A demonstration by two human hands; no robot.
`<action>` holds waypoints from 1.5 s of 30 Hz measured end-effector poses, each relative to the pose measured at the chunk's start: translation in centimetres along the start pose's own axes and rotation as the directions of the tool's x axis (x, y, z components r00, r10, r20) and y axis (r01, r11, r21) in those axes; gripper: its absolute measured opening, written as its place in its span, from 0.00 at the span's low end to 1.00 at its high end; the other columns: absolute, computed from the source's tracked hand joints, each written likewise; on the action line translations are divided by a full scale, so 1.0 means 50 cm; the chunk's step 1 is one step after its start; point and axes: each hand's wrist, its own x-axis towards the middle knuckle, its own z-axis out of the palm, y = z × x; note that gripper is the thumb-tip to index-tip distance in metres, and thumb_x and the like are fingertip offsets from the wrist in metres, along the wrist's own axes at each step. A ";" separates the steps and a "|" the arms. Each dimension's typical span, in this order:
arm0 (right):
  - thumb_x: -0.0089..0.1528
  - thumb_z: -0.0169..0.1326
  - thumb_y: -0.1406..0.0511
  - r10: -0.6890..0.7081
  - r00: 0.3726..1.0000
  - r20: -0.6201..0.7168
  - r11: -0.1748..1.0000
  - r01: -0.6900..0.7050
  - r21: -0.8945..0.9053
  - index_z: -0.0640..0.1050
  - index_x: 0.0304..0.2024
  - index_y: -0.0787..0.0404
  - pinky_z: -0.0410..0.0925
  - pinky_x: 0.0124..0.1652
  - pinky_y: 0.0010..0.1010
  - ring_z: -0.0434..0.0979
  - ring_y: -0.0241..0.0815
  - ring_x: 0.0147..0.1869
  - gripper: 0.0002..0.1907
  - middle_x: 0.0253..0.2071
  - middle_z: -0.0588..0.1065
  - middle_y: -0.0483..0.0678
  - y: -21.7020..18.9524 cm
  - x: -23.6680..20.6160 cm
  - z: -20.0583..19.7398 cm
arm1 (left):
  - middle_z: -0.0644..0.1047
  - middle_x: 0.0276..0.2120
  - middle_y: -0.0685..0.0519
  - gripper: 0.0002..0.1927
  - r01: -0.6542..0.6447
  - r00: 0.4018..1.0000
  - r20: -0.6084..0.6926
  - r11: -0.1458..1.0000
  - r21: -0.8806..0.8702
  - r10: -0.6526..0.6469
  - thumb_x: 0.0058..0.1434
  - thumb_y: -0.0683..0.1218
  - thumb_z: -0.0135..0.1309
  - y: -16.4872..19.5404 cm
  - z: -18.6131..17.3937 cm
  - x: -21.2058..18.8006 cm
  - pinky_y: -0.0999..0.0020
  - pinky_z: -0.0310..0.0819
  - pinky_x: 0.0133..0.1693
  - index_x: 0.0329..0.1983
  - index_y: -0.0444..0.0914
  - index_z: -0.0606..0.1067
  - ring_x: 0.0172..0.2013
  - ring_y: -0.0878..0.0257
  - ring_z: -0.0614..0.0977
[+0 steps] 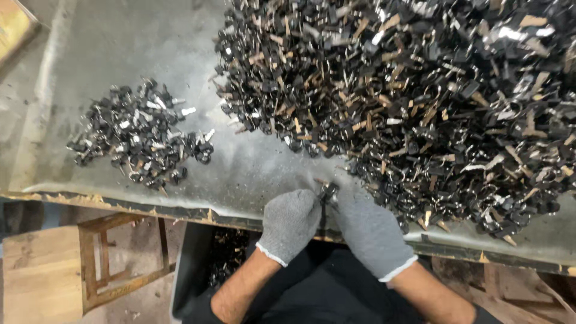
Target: The person, wearing gray work gloves, sorts a large pile of keys on a metal table, picking keys one at a time from the main heap and placing them into a separate pile on the left side of the table. The sorting continues steadily throughout the episode.
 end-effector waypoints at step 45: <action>0.55 0.66 0.67 0.197 0.979 -0.057 0.626 -0.081 0.776 0.73 0.48 0.63 0.72 0.35 0.30 0.76 0.37 0.36 0.21 0.35 0.77 0.47 0.054 -0.073 0.064 | 0.83 0.43 0.52 0.25 0.495 0.864 0.430 0.277 -0.824 -0.262 0.53 0.40 0.66 0.015 -0.014 -0.022 0.75 0.82 0.42 0.54 0.34 0.74 0.40 0.70 0.84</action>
